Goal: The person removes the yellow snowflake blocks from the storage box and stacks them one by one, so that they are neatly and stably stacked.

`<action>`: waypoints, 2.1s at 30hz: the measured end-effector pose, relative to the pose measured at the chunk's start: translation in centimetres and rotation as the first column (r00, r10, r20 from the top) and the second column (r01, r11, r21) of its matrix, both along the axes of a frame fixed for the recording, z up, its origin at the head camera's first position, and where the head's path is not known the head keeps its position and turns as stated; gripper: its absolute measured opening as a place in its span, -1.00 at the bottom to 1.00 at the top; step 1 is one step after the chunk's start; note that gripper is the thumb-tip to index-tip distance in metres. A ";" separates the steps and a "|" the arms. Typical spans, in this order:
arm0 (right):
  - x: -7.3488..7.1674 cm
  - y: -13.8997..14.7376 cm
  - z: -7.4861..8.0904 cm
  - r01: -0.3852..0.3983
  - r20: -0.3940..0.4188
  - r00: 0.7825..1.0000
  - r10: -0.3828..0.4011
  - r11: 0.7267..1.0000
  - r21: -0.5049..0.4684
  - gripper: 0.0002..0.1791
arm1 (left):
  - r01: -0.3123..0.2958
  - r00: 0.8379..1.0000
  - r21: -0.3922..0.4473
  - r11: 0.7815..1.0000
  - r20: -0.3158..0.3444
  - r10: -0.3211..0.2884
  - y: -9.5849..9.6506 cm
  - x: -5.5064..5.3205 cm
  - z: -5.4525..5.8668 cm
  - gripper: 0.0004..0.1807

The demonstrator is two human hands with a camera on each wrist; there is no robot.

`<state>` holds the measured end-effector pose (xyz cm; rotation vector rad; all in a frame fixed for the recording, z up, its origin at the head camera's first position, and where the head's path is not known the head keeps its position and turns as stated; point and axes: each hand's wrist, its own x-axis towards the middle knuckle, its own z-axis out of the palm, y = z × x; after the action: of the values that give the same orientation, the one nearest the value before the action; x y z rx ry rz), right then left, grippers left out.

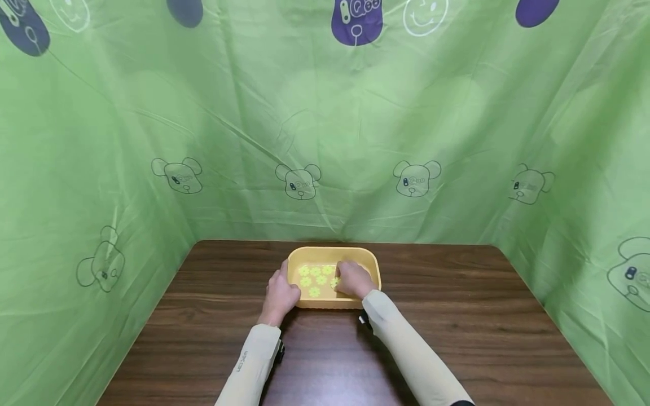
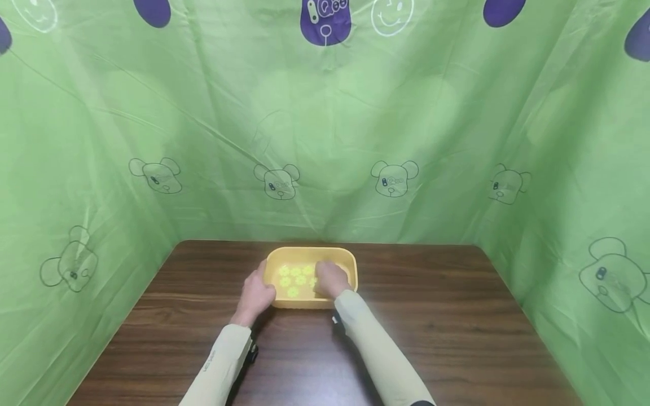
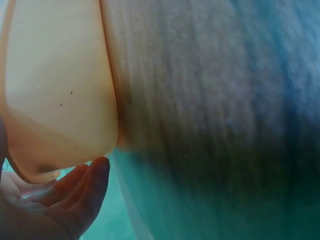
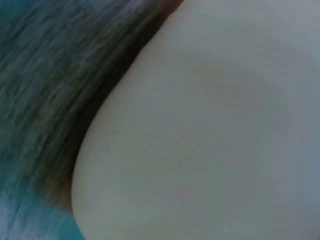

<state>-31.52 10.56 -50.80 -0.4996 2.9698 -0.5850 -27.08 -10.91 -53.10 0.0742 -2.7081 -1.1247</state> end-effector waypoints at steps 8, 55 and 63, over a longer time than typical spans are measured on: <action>0.7 0.2 0.3 -0.024 -0.047 0.999 0.025 1.000 0.006 -0.71 | 0.000 1.000 -0.009 1.000 -0.012 0.000 0.1 -0.2 0.0 -0.16; 2.4 20.5 -2.3 0.404 0.045 0.913 -0.405 0.888 -0.221 -0.81 | -0.008 1.000 0.005 1.000 0.017 0.008 0.1 -0.3 0.1 -0.12; 2.3 20.2 -2.3 0.368 0.012 0.927 -0.374 0.906 -0.209 -0.81 | -0.010 1.000 0.009 1.000 0.018 0.010 0.1 -0.3 0.2 -0.14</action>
<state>-29.21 30.76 -53.10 0.0587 3.0631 -0.9349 -27.36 -10.77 -52.89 0.0999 -2.7151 -1.1389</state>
